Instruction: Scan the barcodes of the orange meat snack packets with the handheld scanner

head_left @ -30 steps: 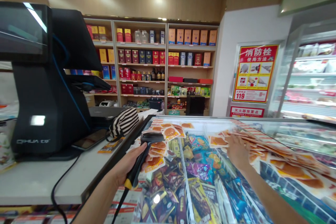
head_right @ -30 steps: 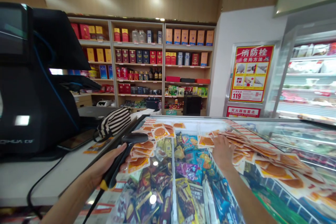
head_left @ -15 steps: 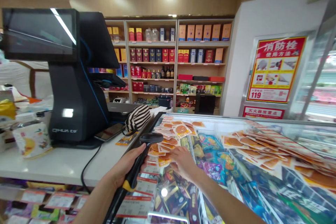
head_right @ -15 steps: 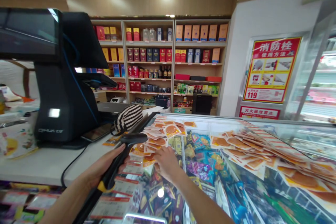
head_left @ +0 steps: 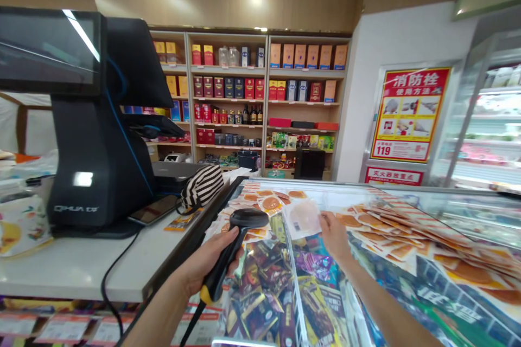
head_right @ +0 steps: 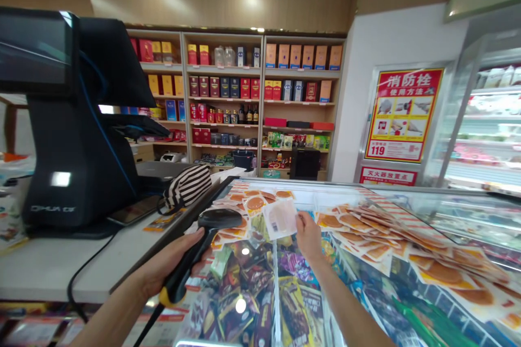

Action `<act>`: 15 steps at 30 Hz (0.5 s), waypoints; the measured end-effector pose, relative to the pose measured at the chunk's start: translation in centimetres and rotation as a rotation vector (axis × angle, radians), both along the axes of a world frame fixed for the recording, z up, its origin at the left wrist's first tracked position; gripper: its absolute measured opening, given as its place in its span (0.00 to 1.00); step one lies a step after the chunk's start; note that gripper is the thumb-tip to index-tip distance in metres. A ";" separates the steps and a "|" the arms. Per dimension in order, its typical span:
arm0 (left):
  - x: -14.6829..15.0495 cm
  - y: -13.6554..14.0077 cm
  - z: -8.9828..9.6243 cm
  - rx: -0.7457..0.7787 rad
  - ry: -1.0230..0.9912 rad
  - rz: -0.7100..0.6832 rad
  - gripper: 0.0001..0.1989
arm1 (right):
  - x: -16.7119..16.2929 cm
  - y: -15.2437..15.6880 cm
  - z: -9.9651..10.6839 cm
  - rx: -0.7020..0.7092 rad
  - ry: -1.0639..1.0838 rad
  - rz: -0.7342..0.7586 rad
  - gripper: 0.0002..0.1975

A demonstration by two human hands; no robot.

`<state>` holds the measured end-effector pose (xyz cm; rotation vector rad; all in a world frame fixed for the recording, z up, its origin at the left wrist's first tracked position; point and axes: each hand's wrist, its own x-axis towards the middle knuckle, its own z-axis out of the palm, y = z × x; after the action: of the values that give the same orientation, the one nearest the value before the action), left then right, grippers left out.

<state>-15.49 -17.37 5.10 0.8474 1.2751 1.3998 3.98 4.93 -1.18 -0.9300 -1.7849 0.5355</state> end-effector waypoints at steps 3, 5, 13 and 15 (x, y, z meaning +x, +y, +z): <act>1.1 1.1 -0.1 0.005 -0.001 -0.073 0.17 | 1.8 1.4 -0.3 -0.159 0.168 -0.047 0.15; 1.8 1.9 -0.2 -0.005 0.003 -0.134 0.17 | 2.7 2.0 -0.5 -0.175 0.225 -0.075 0.16; 3.6 3.5 -0.4 -0.009 0.053 -0.253 0.17 | 4.1 3.3 -1.0 -0.158 0.265 -0.137 0.16; 3.8 3.6 -0.4 -0.012 0.068 -0.267 0.18 | 4.1 3.4 -1.0 -0.154 0.266 -0.144 0.16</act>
<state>-11.70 -13.76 4.67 1.0241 1.1714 1.1582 8.11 8.34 -2.20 -1.0333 -1.4422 0.6778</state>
